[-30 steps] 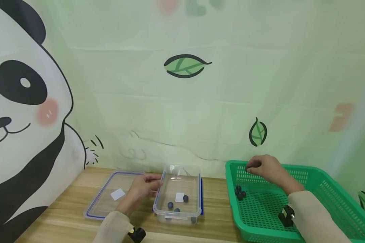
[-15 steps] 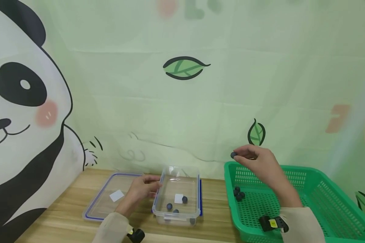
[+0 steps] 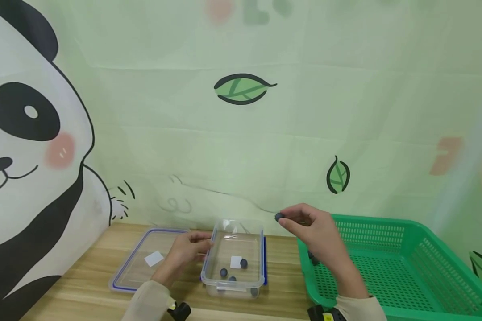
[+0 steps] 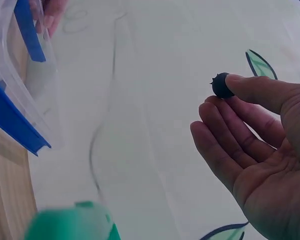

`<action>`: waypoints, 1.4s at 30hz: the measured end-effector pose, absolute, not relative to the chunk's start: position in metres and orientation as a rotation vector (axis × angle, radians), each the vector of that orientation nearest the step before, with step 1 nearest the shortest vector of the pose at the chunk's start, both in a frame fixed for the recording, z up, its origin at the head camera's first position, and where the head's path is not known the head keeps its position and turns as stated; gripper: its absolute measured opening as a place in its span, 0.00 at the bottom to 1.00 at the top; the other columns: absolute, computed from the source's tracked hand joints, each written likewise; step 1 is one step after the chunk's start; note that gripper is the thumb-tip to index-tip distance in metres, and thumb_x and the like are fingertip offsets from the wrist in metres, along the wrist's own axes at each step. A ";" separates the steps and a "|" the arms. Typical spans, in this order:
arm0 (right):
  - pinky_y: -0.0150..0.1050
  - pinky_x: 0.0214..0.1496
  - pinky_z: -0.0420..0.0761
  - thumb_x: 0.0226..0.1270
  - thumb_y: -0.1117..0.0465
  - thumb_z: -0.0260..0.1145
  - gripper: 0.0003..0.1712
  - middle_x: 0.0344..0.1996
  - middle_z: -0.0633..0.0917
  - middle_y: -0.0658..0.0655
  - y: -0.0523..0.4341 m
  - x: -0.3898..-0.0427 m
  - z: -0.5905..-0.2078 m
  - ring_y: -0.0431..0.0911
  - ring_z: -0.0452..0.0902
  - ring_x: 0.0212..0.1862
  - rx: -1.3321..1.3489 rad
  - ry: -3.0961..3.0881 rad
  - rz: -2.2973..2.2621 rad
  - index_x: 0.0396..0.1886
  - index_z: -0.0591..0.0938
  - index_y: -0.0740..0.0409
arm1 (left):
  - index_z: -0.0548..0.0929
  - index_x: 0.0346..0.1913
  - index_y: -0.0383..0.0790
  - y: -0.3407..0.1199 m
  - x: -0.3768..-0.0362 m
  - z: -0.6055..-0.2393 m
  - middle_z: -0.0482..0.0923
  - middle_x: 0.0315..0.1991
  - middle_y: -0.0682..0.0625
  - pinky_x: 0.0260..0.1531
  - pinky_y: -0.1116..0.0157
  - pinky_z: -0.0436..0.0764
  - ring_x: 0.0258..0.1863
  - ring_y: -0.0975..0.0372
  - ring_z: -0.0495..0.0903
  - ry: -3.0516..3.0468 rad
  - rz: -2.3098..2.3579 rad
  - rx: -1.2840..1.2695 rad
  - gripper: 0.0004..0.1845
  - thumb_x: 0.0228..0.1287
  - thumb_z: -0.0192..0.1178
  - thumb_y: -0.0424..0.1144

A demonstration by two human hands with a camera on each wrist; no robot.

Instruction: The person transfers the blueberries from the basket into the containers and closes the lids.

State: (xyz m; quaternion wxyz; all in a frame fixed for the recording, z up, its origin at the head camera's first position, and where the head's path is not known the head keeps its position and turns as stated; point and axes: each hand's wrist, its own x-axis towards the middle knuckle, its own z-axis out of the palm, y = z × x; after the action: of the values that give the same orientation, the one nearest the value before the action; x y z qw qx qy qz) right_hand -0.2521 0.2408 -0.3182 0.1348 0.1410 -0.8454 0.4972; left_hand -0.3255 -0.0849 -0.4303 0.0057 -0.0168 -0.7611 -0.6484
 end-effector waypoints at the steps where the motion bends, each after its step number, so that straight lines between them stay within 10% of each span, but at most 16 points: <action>1: 0.40 0.48 0.86 0.72 0.50 0.75 0.18 0.47 0.91 0.52 0.238 -0.252 -0.320 0.47 0.86 0.48 0.413 -2.448 1.439 0.55 0.89 0.54 | 0.85 0.58 0.24 -0.084 -0.325 -0.430 0.86 0.44 0.42 0.35 0.63 0.91 0.35 0.58 0.84 -2.382 -2.032 -0.045 0.19 0.65 0.69 0.28; 42: 0.32 0.40 0.86 0.64 0.71 0.77 0.06 0.35 0.90 0.54 0.138 -0.271 -0.417 0.45 0.86 0.38 0.796 -2.656 1.369 0.39 0.89 0.63 | 0.84 0.59 0.26 -0.083 -0.325 -0.429 0.86 0.45 0.40 0.37 0.62 0.91 0.38 0.56 0.85 -2.393 -2.013 -0.026 0.18 0.68 0.67 0.28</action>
State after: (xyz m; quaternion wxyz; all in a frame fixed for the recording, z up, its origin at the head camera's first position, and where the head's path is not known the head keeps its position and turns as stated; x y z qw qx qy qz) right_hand -0.2709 0.1385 -0.4166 0.0249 0.2574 -0.8587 0.4425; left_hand -0.3250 -0.0831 -0.4291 0.0072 -0.0083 -0.7651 -0.6438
